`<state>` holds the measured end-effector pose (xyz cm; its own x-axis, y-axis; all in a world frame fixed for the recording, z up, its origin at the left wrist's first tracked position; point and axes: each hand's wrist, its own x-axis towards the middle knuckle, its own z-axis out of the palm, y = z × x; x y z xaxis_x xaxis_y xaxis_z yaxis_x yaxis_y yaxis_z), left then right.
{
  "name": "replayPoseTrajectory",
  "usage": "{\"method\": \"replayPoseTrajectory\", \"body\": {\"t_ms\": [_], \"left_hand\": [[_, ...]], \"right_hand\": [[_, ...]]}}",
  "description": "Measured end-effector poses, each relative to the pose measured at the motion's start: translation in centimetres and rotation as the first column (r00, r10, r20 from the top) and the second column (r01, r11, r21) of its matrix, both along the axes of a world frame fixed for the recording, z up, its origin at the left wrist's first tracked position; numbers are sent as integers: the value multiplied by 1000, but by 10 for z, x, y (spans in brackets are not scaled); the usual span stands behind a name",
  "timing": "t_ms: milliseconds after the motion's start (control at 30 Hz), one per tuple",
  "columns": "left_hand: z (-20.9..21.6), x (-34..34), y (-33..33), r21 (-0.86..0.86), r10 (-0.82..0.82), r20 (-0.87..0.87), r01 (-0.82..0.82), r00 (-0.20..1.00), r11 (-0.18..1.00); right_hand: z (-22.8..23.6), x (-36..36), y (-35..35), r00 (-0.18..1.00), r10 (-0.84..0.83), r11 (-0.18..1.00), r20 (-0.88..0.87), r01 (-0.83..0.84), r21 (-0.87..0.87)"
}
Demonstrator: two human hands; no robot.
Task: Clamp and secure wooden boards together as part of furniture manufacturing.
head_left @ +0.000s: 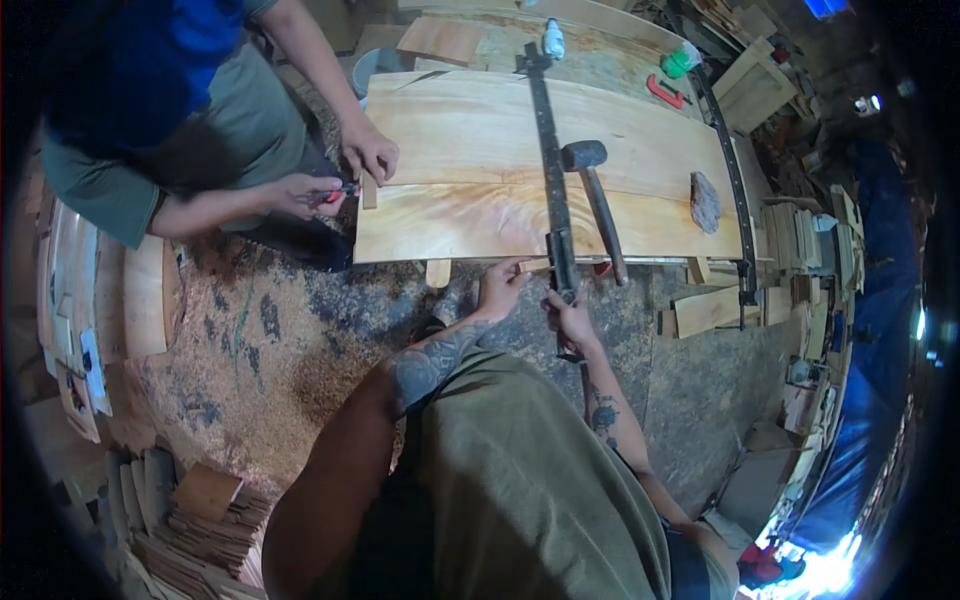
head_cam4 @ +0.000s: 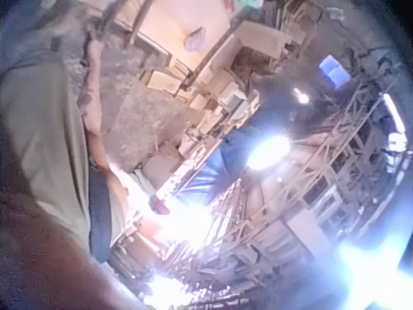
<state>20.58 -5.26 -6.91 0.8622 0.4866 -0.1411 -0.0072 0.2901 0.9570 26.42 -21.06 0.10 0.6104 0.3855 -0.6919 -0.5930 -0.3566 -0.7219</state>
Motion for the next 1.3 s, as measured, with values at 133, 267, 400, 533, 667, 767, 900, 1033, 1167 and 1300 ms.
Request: {"method": "replayPoseTrajectory", "body": {"t_ms": [133,267,400,533,667,767,900,1033,1167,1300], "left_hand": [[3,-1,-5,-3,-15,-51,15,999,1000],[-17,1,-15,-97,59,-68,-65,996,993],[-5,4,-18,-524,4,7,0,1000,852],[22,10,-25,-835,-32,-116,-80,993,545],[-21,24,-25,-657,-15,-70,-35,997,753],[-7,35,-37,-706,-68,-136,-49,988,707],[7,37,-38,-690,-84,-163,-53,983,722],[19,30,-26,-597,-80,-179,-43,981,801],[26,33,-24,-631,-52,-173,-70,984,773],[3,39,-29,-533,-18,-211,-100,977,840]], "right_hand": [[-25,-4,0,747,241,954,620,-66,-291],[-3,-10,11,879,147,983,454,-79,-166],[-5,-10,7,875,208,961,437,-100,-257],[0,-15,6,906,119,979,406,-38,-203],[-12,-17,18,866,128,984,483,-49,-173],[-15,-2,6,961,118,975,250,-65,-211],[-11,-1,2,978,80,988,192,-53,-145],[-12,-3,1,990,31,999,139,-26,-39],[-6,-7,-1,985,48,999,167,-45,-24],[-4,-9,-9,993,63,998,96,-64,8]]}}
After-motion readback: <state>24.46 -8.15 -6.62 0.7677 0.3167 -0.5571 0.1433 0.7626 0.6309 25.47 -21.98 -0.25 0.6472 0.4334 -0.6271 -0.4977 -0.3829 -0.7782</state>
